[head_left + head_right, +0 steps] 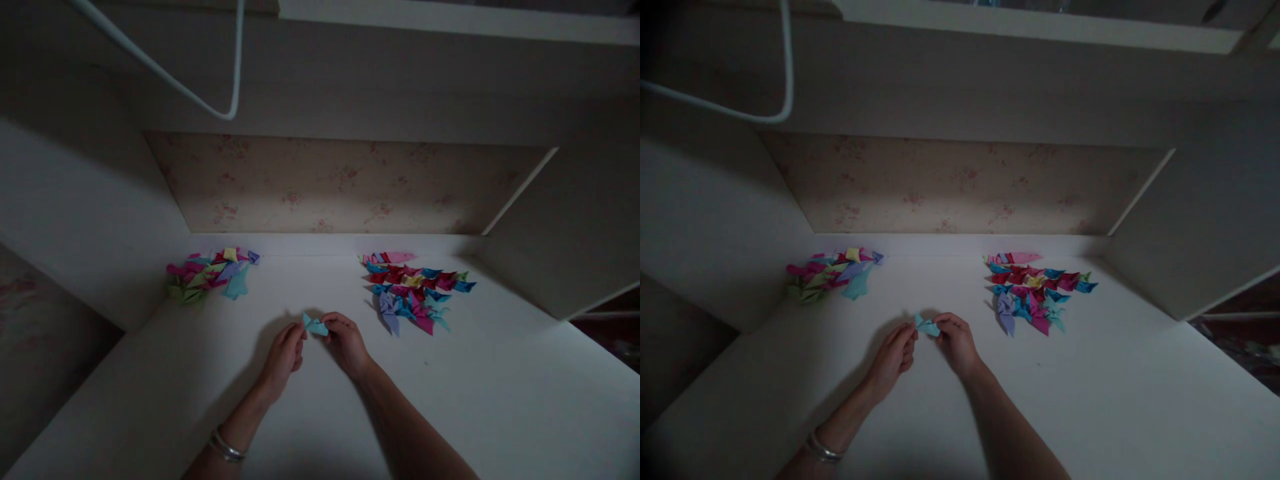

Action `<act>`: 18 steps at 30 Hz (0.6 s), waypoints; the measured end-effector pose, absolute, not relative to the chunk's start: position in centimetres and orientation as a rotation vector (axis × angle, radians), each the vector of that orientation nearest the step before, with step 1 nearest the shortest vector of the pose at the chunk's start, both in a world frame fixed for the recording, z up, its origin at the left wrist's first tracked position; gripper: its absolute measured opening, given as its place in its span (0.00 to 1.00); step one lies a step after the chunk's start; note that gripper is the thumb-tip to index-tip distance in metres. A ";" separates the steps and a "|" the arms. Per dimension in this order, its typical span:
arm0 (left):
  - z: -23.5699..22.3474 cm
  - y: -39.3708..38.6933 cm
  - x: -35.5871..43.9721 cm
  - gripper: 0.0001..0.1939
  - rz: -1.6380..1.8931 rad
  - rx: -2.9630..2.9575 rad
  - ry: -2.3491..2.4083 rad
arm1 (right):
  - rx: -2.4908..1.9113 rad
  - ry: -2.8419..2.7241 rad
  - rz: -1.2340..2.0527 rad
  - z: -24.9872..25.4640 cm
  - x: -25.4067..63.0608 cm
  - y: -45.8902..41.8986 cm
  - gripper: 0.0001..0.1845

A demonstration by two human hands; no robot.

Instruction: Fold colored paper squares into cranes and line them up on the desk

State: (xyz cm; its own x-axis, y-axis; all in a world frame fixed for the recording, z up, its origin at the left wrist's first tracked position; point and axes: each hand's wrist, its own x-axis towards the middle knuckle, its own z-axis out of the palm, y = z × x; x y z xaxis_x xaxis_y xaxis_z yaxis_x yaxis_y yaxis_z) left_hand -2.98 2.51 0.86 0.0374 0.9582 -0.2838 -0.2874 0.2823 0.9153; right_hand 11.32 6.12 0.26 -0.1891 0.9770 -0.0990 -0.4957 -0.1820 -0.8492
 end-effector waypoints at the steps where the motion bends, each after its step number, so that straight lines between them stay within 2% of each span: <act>1: 0.8 2.5 -2.9 0.17 1.122 0.802 1.146 | -0.807 -0.832 1.645 0.2 11.4 6.2 0.04; 4: 1.0 2.4 -2.5 0.16 1.101 0.869 1.210 | -0.768 -0.844 1.671 0.0 11.7 6.4 0.05; 11: 0.7 2.3 -1.9 0.24 1.107 0.880 1.244 | -0.771 -0.839 1.669 0.2 11.9 6.6 0.05; 18: 0.1 2.3 -2.1 0.16 1.102 1.107 1.383 | -0.697 -0.764 1.695 -0.2 11.8 7.1 0.05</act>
State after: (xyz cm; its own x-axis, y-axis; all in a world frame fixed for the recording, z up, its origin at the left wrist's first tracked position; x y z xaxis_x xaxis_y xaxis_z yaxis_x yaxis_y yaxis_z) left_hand -2.06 2.26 0.09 -0.0728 0.9847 -0.1582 0.0661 0.1631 0.9844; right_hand 11.84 7.11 -0.20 -0.2300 0.9708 -0.0685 -0.5918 -0.1954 -0.7820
